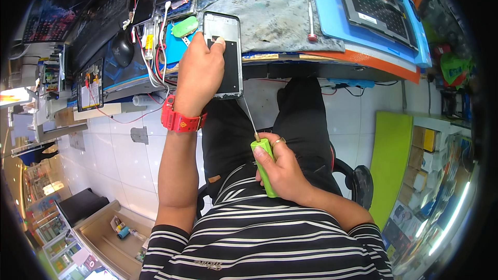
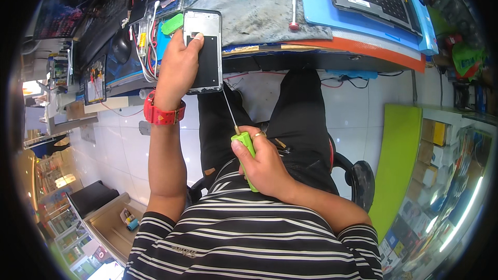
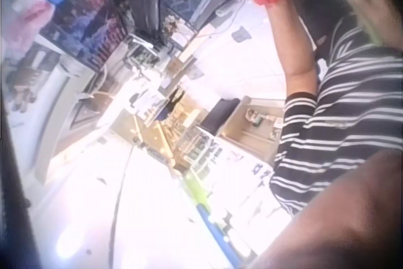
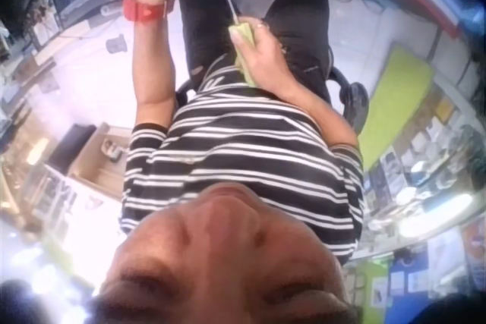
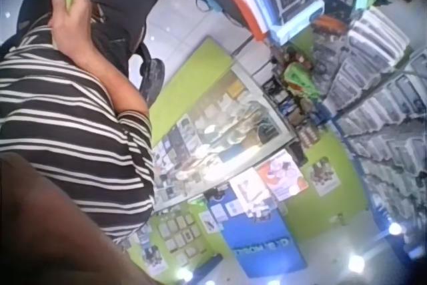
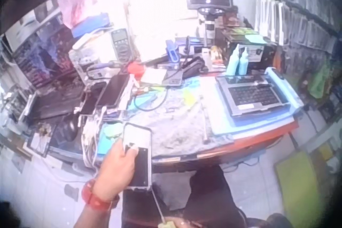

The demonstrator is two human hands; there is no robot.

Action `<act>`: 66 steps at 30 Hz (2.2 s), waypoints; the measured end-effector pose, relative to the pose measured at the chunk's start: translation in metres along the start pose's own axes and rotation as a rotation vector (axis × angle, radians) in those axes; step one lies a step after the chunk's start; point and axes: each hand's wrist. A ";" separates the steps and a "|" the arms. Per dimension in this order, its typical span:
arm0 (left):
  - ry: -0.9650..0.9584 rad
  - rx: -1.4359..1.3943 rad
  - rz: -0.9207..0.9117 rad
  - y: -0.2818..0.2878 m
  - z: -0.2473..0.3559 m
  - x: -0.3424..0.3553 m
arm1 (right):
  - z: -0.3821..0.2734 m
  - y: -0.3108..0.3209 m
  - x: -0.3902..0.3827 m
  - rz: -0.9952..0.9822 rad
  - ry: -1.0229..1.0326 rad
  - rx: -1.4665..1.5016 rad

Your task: The person uses a green pry tool and a silver spudger to open a smartphone and manipulate its internal components at a workstation.

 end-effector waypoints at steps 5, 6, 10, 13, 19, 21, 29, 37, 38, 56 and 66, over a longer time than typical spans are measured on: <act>-0.025 -0.065 -0.014 -0.005 -0.016 0.005 | 0.003 -0.001 -0.005 -0.023 -0.004 0.034; -0.020 -0.067 -0.018 -0.005 -0.015 0.005 | 0.003 -0.002 -0.006 -0.032 -0.008 0.036; 0.009 -0.117 -0.025 -0.007 -0.015 0.005 | 0.004 -0.001 -0.006 -0.029 0.009 0.034; 0.035 -0.094 -0.028 -0.005 -0.019 0.006 | 0.004 0.001 -0.003 -0.007 0.014 0.049; 0.011 -0.079 -0.021 -0.004 -0.019 0.005 | 0.003 0.002 -0.001 -0.010 0.018 0.021; -0.001 -0.093 -0.010 -0.005 -0.018 0.005 | 0.000 0.001 -0.002 -0.030 0.023 0.011; 0.045 -0.116 -0.022 -0.006 -0.019 0.005 | 0.003 0.001 -0.001 -0.014 0.009 0.024; 0.005 -0.120 -0.002 -0.007 -0.022 0.005 | 0.006 0.003 0.002 0.004 0.054 0.024; 0.009 -0.106 -0.008 -0.007 -0.023 0.006 | 0.004 0.002 0.002 -0.004 0.043 0.028; 0.089 -0.799 0.244 -0.012 0.007 -0.001 | -0.005 0.030 0.013 0.152 0.367 -0.203; 0.017 -0.630 0.406 -0.042 -0.012 0.000 | -0.008 0.027 0.047 0.145 0.656 -0.481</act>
Point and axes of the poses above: each hand's wrist, its own x-axis towards the middle knuckle, its own y-axis out of the back of the hand, z = x × y, and after that the axes turned 12 degrees about z, right-handed
